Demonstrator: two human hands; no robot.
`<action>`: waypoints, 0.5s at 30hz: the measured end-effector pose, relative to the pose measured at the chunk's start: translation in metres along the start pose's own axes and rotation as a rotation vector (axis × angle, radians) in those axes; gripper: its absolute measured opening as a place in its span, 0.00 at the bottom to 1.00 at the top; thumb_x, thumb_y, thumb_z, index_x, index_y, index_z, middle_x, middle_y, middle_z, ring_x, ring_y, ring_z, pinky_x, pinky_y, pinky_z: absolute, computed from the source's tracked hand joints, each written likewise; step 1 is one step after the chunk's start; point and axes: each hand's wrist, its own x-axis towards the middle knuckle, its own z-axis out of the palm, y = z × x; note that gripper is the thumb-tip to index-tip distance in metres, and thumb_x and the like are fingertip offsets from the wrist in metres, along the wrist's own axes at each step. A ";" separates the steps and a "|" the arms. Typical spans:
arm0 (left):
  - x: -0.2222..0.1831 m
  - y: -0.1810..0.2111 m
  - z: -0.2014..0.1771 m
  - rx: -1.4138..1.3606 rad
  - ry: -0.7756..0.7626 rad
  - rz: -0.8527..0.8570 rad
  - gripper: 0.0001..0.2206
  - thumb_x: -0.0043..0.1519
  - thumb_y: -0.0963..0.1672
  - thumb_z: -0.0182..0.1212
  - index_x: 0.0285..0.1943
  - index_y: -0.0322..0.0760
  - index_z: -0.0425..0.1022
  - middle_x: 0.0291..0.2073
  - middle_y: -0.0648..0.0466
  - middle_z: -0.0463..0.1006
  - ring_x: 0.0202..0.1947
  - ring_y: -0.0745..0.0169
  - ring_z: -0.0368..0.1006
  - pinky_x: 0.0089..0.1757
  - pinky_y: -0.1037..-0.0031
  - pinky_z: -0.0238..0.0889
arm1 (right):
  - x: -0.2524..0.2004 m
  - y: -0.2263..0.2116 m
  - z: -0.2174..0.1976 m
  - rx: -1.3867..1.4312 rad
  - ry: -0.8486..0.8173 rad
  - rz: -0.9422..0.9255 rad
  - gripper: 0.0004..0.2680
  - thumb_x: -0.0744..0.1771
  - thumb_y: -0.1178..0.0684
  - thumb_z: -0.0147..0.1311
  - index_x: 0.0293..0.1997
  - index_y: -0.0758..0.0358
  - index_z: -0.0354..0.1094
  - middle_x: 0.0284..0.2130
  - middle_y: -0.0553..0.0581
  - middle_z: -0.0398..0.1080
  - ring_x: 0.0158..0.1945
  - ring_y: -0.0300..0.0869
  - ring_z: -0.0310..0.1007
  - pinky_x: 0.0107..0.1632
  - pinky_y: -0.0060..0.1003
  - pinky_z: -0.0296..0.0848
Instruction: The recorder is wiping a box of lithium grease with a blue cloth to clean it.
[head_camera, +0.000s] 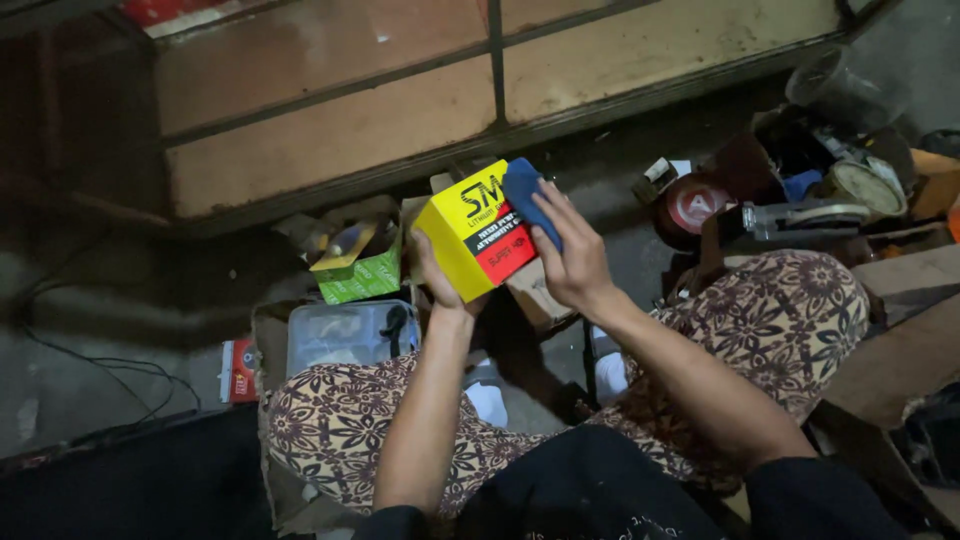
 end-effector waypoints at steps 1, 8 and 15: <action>0.002 -0.002 -0.007 0.000 -0.003 0.012 0.38 0.68 0.63 0.44 0.76 0.35 0.59 0.67 0.44 0.69 0.64 0.45 0.68 0.62 0.54 0.63 | 0.002 0.001 0.001 0.023 0.002 0.050 0.15 0.70 0.60 0.54 0.65 0.71 0.66 0.67 0.70 0.64 0.72 0.62 0.63 0.72 0.50 0.64; 0.004 -0.014 -0.012 0.047 0.022 -0.012 0.37 0.67 0.63 0.45 0.75 0.35 0.60 0.68 0.46 0.69 0.67 0.48 0.68 0.65 0.58 0.63 | 0.000 -0.025 -0.007 0.014 -0.163 -0.253 0.19 0.66 0.59 0.56 0.65 0.71 0.63 0.68 0.71 0.59 0.72 0.61 0.60 0.73 0.51 0.60; -0.003 -0.018 -0.013 0.025 -0.067 -0.157 0.37 0.67 0.63 0.47 0.73 0.33 0.64 0.63 0.43 0.73 0.61 0.45 0.71 0.61 0.55 0.65 | 0.004 -0.011 -0.006 -0.063 -0.070 0.007 0.18 0.69 0.61 0.55 0.68 0.71 0.62 0.70 0.73 0.59 0.74 0.61 0.58 0.73 0.48 0.61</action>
